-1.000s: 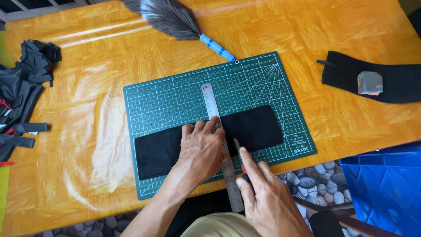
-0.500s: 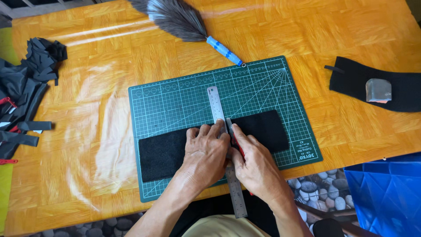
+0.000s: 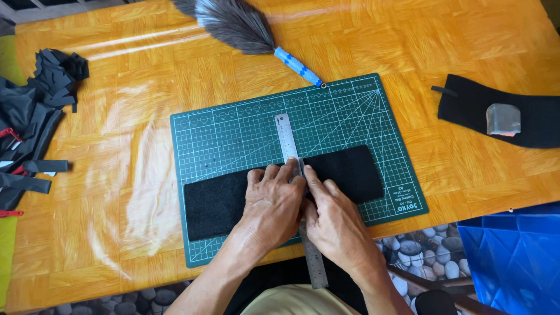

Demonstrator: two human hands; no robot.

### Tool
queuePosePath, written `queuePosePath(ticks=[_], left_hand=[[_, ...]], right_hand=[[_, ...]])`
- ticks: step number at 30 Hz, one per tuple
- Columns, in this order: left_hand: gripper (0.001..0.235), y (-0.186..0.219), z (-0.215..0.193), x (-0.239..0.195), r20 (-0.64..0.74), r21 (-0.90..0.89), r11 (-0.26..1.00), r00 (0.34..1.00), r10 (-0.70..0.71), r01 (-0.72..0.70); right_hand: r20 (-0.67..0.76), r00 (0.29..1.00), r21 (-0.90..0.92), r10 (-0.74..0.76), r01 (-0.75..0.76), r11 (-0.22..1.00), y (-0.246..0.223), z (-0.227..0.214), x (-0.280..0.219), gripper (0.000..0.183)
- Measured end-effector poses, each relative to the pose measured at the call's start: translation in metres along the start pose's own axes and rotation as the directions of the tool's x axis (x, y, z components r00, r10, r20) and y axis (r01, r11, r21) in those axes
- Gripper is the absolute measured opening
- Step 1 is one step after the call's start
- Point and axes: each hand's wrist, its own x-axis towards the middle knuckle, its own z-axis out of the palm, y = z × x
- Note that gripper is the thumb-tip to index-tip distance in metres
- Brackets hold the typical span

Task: The person measures and cuts a piece of black fabric on a green cutting mat using a metal ruler and a red utility knife. After cutting, they use a feather duster to clean the fabric and the mat, then place the cut piece aside and pick up a larger piece of fabric.

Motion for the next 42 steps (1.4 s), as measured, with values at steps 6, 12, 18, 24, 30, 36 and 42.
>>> queuePosePath(ticks=[6, 12, 18, 24, 30, 36, 42], left_hand=[[0.043, -0.002, 0.003, 0.000, 0.031, 0.002, 1.000, 1.000, 0.000, 0.000], [0.040, -0.002, 0.002, -0.001, -0.011, 0.002, 1.000, 1.000, 0.005, -0.005], [0.043, -0.002, 0.002, -0.001, -0.040, -0.003, 1.000, 0.999, 0.010, -0.010], [0.042, -0.003, 0.003, -0.002, -0.041, -0.013, 1.000, 0.999, 0.004, -0.004], [0.053, -0.003, 0.002, -0.001, -0.008, -0.012, 1.000, 1.000, -0.005, 0.005], [0.047, -0.002, 0.000, -0.001, -0.007, -0.004, 1.000, 1.000, -0.006, 0.006], [0.036, -0.002, 0.001, -0.001, -0.027, -0.025, 1.000, 1.000, -0.011, 0.011]], right_hand=[[0.080, 0.996, -0.088, 0.032, -0.025, 0.996, -0.016, -0.008, 0.001, 0.068], [0.114, 0.992, -0.143, 0.054, -0.038, 0.989, -0.024, -0.012, 0.002, 0.068], [0.116, 0.993, -0.196, 0.035, -0.012, 0.981, -0.027, -0.016, 0.000, 0.064], [0.088, 0.996, -0.239, 0.005, 0.016, 0.971, -0.020, -0.010, -0.006, 0.065], [0.098, 0.995, -0.250, -0.012, 0.037, 0.968, -0.020, -0.010, -0.015, 0.064], [0.094, 0.994, -0.239, 0.054, -0.030, 0.971, -0.021, -0.008, -0.028, 0.064], [0.108, 0.992, -0.271, 0.070, -0.038, 0.962, -0.019, -0.008, -0.038, 0.064]])
